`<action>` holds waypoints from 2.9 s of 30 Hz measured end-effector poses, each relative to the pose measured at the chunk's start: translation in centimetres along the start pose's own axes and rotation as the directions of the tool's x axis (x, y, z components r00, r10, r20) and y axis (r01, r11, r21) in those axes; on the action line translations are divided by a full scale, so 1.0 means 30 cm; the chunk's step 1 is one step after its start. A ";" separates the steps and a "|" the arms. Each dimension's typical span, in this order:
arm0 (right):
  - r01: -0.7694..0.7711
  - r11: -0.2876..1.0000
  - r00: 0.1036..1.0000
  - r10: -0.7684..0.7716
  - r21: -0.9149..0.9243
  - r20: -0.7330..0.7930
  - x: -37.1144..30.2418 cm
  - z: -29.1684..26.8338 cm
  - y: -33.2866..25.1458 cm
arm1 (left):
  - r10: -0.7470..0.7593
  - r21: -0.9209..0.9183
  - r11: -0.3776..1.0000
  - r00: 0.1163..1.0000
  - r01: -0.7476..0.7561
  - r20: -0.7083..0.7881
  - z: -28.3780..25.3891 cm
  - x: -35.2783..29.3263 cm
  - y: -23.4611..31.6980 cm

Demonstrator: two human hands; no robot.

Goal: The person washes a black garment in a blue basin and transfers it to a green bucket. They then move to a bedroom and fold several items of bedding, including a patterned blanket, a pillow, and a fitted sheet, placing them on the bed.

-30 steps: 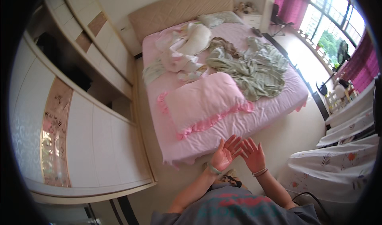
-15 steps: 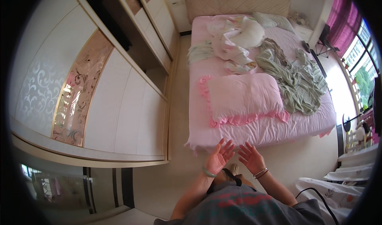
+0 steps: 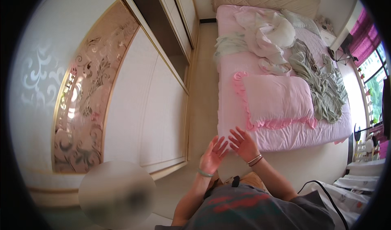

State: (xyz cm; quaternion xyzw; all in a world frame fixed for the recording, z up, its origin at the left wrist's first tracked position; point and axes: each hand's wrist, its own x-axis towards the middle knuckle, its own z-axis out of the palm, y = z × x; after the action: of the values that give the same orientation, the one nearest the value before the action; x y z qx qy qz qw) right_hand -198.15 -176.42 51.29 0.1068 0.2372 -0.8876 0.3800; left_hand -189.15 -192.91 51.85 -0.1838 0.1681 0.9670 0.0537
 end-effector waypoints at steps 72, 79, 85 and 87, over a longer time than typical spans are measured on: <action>0.356 0.451 0.915 0.012 -0.818 0.404 3.498 1.317 -1.009 | 0.919 0.829 0.246 0.392 -0.501 -0.036 0.877 2.868 2.435; 0.298 0.345 0.927 0.119 -0.890 0.356 3.597 1.335 -1.161 | 0.883 0.798 0.285 0.470 -0.531 -0.003 0.753 3.081 2.553; 0.194 0.405 0.980 -0.043 -0.894 0.193 3.470 0.960 -1.313 | 0.866 0.805 0.350 0.492 -0.479 -0.084 0.733 3.150 2.395; -0.065 0.438 0.998 0.010 -0.896 -0.067 3.387 0.849 -1.401 | 0.796 0.768 0.499 0.562 -0.401 -0.223 0.676 3.186 2.348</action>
State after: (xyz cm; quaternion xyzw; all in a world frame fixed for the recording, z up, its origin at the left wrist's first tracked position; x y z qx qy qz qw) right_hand -298.83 -227.46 50.01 -0.0824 0.6785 -0.6157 0.3921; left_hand -296.24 -247.95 55.41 -0.3504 0.5493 0.6979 -0.2974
